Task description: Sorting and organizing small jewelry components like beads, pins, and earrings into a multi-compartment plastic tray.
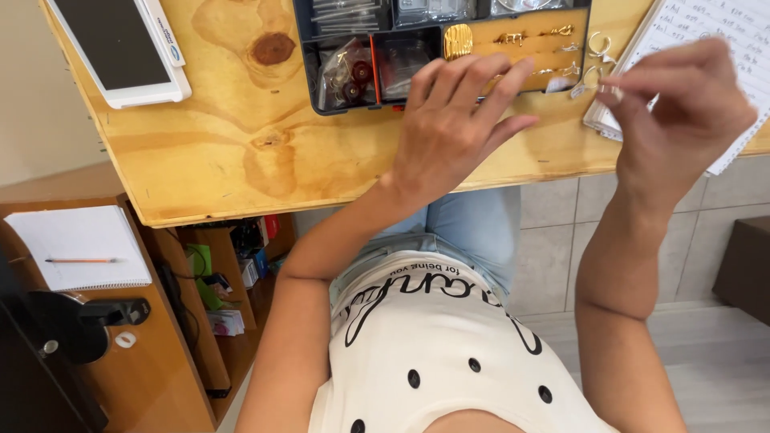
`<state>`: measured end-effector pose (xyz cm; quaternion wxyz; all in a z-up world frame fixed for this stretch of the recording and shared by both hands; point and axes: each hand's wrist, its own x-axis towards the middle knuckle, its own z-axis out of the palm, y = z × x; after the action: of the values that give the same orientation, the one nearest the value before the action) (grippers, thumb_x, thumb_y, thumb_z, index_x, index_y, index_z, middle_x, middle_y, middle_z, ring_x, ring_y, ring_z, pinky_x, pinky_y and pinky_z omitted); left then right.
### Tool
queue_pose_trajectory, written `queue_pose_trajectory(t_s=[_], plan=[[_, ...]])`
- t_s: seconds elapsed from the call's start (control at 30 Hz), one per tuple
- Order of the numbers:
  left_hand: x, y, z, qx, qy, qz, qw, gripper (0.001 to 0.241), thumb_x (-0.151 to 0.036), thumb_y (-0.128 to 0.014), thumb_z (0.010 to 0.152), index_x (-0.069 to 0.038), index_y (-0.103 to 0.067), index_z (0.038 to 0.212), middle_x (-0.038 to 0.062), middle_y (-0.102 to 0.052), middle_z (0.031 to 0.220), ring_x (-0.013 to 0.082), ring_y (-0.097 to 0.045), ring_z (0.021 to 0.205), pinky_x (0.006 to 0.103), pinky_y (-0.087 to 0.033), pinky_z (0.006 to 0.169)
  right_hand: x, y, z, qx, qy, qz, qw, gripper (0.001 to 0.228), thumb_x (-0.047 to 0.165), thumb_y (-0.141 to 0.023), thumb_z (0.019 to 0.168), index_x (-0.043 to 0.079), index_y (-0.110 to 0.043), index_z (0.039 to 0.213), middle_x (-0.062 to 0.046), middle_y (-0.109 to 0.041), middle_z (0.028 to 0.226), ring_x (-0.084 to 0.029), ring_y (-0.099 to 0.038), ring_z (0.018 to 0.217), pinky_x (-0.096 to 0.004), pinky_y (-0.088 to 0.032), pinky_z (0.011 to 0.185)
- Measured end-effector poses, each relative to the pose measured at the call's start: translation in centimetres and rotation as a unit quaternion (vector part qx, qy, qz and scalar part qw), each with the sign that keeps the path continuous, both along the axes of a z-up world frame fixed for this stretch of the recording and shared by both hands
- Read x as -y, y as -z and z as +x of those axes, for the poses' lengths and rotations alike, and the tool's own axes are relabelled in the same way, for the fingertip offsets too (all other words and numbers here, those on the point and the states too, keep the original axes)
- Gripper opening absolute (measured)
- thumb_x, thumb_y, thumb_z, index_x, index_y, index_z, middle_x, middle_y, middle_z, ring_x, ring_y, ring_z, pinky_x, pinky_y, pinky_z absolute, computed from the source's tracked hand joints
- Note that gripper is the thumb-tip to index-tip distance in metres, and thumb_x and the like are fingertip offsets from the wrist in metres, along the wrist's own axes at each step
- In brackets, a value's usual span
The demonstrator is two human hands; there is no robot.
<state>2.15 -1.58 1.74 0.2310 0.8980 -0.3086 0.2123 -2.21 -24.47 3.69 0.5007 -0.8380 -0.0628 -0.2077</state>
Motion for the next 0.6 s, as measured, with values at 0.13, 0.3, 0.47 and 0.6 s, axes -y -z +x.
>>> queue_pose_trajectory(t_s=[0.13,0.3,0.47,0.6], plan=[[1.4,1.0,0.7,0.026,-0.014,0.02,0.999,0.043,-0.057,-0.071,0.101,-0.02,-0.068,0.124,-0.002,-0.065,0.12,0.0174,-0.065,0.107,0.0373,-0.043,0.097,0.4,0.2,2.1,-0.02,-0.018,0.011,1.0,0.017,0.001,-0.093,0.109,-0.005,-0.078,0.11,-0.015,-0.054,0.101,-0.025,-0.05,0.1,-0.034,-0.036,0.081],[1.7,1.4,0.7,0.015,-0.032,0.047,0.998,0.051,-0.06,-0.082,0.096,-0.019,-0.068,0.123,-0.005,-0.063,0.122,0.0141,-0.063,0.108,0.037,-0.039,0.096,-0.7,0.3,3.1,-0.032,-0.04,-0.043,0.998,0.016,-0.013,-0.096,0.111,-0.006,-0.081,0.111,-0.015,-0.054,0.104,-0.026,-0.051,0.101,-0.035,-0.04,0.085],[2.0,1.6,0.7,0.028,-0.034,0.033,0.998,0.04,-0.051,-0.08,0.099,-0.018,-0.07,0.12,-0.004,-0.065,0.117,0.0145,-0.064,0.105,0.0369,-0.04,0.094,-0.9,0.4,3.6,-0.029,-0.053,-0.093,0.994,0.016,-0.015,-0.096,0.113,-0.003,-0.084,0.11,-0.012,-0.052,0.101,-0.028,-0.048,0.104,-0.037,-0.037,0.089],[2.0,1.7,0.7,0.038,-0.031,0.016,0.999,0.028,-0.042,-0.079,0.1,-0.019,-0.073,0.114,-0.006,-0.065,0.111,0.0144,-0.062,0.102,0.0357,-0.037,0.092,-0.3,0.7,4.0,-0.03,-0.061,-0.144,0.987,0.015,-0.011,-0.099,0.114,-0.001,-0.088,0.112,-0.009,-0.051,0.1,-0.029,-0.046,0.105,-0.038,-0.036,0.091]])
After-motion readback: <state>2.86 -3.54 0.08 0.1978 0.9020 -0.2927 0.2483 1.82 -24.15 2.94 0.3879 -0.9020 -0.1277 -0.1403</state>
